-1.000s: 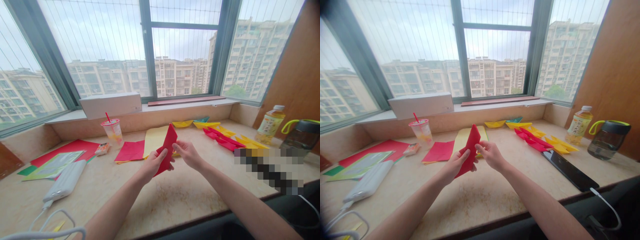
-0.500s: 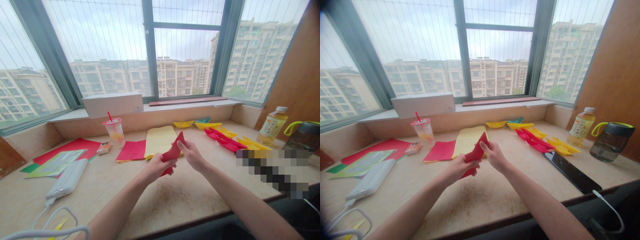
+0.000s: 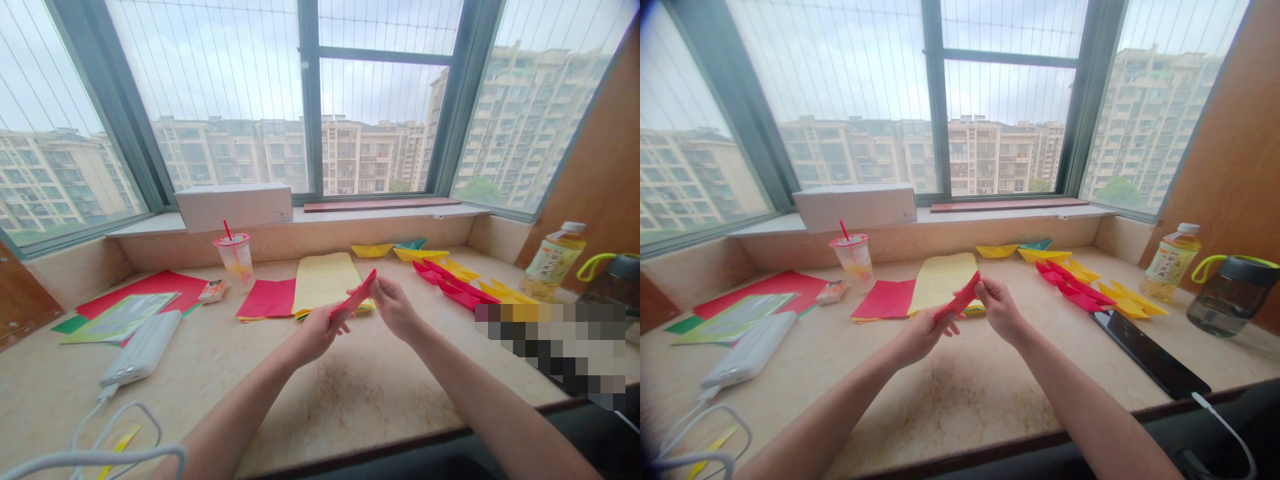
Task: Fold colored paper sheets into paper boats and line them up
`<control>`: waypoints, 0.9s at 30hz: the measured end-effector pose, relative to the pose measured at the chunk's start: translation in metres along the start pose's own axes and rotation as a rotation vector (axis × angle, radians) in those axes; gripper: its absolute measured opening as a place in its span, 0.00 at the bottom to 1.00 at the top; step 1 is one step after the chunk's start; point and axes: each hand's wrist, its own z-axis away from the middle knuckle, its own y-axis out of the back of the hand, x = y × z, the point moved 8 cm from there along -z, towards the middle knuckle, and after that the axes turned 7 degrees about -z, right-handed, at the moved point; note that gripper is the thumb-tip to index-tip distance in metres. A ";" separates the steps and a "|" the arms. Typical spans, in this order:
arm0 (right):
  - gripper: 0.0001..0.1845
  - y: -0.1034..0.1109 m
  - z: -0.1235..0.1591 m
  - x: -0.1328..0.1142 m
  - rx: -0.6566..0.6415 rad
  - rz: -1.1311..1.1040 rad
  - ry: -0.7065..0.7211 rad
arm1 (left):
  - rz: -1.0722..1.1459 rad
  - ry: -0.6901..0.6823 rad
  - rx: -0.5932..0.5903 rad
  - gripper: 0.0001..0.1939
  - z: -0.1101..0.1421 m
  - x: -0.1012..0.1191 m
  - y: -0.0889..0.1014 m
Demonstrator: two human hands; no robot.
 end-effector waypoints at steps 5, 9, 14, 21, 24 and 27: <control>0.22 -0.002 0.002 0.000 0.000 -0.082 -0.017 | -0.003 0.052 -0.028 0.23 0.002 0.002 0.001; 0.21 -0.001 0.003 -0.004 0.077 -0.117 0.010 | -0.053 0.055 -0.085 0.21 0.004 0.005 -0.001; 0.22 0.001 0.001 -0.011 0.087 -0.092 0.050 | 0.032 0.070 -0.071 0.21 0.003 0.000 -0.003; 0.23 -0.024 0.006 -0.008 -0.221 0.237 0.004 | 0.129 0.143 -0.018 0.26 0.001 -0.010 0.001; 0.24 -0.019 0.005 -0.010 -0.148 0.255 0.022 | 0.164 0.117 -0.052 0.22 0.001 -0.001 0.000; 0.24 -0.028 0.004 -0.004 -0.251 0.242 -0.024 | 0.155 0.150 -0.060 0.21 0.002 0.000 0.000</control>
